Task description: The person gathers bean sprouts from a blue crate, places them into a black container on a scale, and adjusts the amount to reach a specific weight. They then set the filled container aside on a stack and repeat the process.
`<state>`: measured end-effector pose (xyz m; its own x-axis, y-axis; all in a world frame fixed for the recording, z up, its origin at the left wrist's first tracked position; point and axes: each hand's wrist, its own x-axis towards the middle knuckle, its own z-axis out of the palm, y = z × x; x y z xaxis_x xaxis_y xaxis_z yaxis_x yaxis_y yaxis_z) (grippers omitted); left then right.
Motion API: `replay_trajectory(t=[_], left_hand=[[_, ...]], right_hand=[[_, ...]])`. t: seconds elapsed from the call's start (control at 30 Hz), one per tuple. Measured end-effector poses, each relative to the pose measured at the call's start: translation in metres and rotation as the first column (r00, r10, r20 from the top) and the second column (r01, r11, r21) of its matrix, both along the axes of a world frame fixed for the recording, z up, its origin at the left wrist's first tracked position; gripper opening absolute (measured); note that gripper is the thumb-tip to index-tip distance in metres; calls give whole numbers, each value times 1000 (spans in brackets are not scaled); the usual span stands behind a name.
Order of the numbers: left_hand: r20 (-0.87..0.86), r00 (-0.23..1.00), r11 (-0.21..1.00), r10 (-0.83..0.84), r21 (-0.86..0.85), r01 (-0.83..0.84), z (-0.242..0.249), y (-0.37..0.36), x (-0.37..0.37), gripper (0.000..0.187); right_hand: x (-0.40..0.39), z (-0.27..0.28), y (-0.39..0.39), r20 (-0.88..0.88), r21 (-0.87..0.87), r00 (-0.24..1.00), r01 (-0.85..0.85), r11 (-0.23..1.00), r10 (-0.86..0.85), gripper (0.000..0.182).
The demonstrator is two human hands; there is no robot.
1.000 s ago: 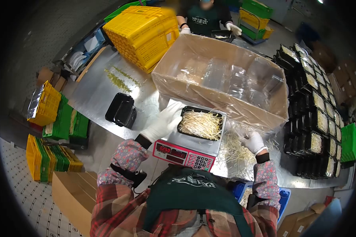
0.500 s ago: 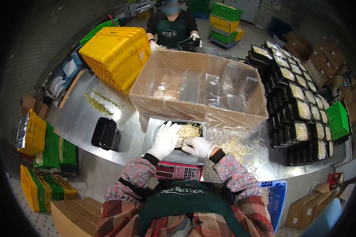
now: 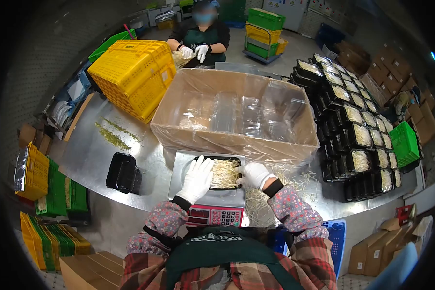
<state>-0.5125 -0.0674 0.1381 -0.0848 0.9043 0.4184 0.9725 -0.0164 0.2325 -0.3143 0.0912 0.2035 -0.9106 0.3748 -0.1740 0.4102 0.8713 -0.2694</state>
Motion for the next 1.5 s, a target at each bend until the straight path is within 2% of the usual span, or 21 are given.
replay_trajectory(t=[0.13,0.2,0.3,0.37,0.4,0.43,0.5,0.57,0.6,0.7,0.87,0.97,1.03,1.1,1.13,1.17,1.23,1.3,1.37,1.43,1.5], left_hand=[[-14,1000,1000,-1,-2,1,1,1,0,44],[-6,1000,1000,-8,-19,8,3,0,-1,44],[9,1000,1000,-13,-27,14,3,0,-1,44],[114,992,999,-45,32,42,7,-3,-3,44],[174,984,998,-46,48,38,11,-4,-4,43],[176,983,998,-50,44,43,14,-4,-5,43],[247,966,994,-78,97,56,22,-3,-6,43],[278,956,991,-96,116,66,27,5,-2,43],[301,949,992,-99,103,70,28,10,0,42],[268,958,994,-103,61,90,26,28,11,37],[159,979,992,-125,51,118,19,38,15,25],[158,976,988,-149,69,139,11,28,-1,25],[217,971,995,-97,20,95,19,11,-14,24],[146,989,999,-18,-40,25,19,-3,-34,23],[140,990,1000,-10,-16,13,15,-11,-44,23],[133,991,1000,-3,12,1,12,-16,-52,22],[124,992,1000,5,-5,-5,15,-19,-55,23],[107,994,1000,3,-17,-1,16,-17,-53,26],[115,993,999,11,-33,-8,13,-17,-54,24],[123,992,1000,-20,-4,21,12,-18,-54,28],[124,992,999,-20,28,17,11,-19,-51,29]], right_hand=[[-1,-30,-5,-96,92,993,71,993,-62,17],[12,-16,2,-330,-52,933,134,990,-144,16],[41,17,20,-422,-184,868,200,962,-261,16],[68,38,26,-386,-455,810,248,855,-441,21],[78,24,37,-266,-448,813,371,813,-517,27],[90,14,50,43,-178,886,461,870,-461,31],[120,-26,49,-17,180,973,230,956,-231,58],[108,-43,30,-179,-6,939,297,955,-293,92],[87,-17,9,-207,-233,899,338,912,-386,102],[36,-12,-35,-461,-94,835,290,952,-300,93],[5,-55,-35,-518,-17,823,264,964,-234,25],[31,-42,-16,-680,-209,611,368,906,-405,24],[61,-52,10,-600,-281,579,494,822,-553,24],[89,-57,26,-575,44,677,586,809,-459,28],[96,-60,28,-204,23,749,647,762,-630,36],[90,-62,20,-206,20,749,647,762,-630,36],[63,-70,-15,-376,204,803,558,804,-462,61],[29,-69,-56,-323,76,903,322,944,-282,75],[10,-86,-83,-325,110,944,-19,994,54,73],[13,-104,-65,-276,137,953,-86,987,121,69],[21,-107,-24,-231,285,931,343,895,-283,66]])
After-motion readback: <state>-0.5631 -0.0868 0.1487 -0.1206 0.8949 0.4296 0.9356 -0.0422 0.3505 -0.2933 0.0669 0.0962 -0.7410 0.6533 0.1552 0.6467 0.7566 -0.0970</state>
